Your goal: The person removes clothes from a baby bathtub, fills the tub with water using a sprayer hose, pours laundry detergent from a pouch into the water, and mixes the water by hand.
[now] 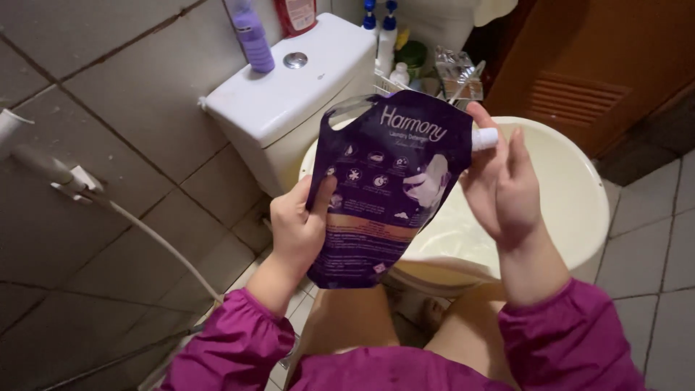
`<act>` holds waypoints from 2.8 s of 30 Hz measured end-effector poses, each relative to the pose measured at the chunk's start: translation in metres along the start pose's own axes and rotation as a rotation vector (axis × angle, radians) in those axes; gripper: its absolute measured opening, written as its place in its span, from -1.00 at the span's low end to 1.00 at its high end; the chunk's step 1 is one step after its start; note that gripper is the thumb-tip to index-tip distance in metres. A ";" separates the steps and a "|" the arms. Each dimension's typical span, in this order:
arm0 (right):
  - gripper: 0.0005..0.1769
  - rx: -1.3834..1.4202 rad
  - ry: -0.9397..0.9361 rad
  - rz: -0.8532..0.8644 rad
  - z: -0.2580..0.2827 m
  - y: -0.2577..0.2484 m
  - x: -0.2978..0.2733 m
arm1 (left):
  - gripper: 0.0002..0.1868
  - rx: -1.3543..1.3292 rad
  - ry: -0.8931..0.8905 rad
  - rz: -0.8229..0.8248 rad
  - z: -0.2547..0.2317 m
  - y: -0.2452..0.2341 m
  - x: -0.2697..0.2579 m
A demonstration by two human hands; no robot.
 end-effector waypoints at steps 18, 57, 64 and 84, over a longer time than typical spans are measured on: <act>0.21 -0.588 -0.057 -0.167 -0.029 -0.044 0.079 | -0.44 0.362 -0.085 -0.480 0.054 -0.066 0.015; -0.71 -1.319 -0.202 -0.721 -0.020 -0.215 -0.044 | -0.67 0.224 0.069 0.851 0.153 0.127 -0.003; -0.74 -1.289 -0.343 -0.675 -0.026 -0.210 -0.051 | -0.45 0.402 0.383 1.645 0.174 0.238 -0.145; -0.78 -1.122 -0.349 -0.724 -0.024 -0.203 -0.049 | -0.28 0.699 0.546 1.484 0.165 0.333 -0.143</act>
Point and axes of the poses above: each hand's wrist, its own x-axis towards the middle knuckle, its own y-axis out of the palm, z = x × y, the point moved 5 cm from there along x, towards the middle knuckle, and after that the axes turned 15 degrees about -z, right-handed, at the moved point
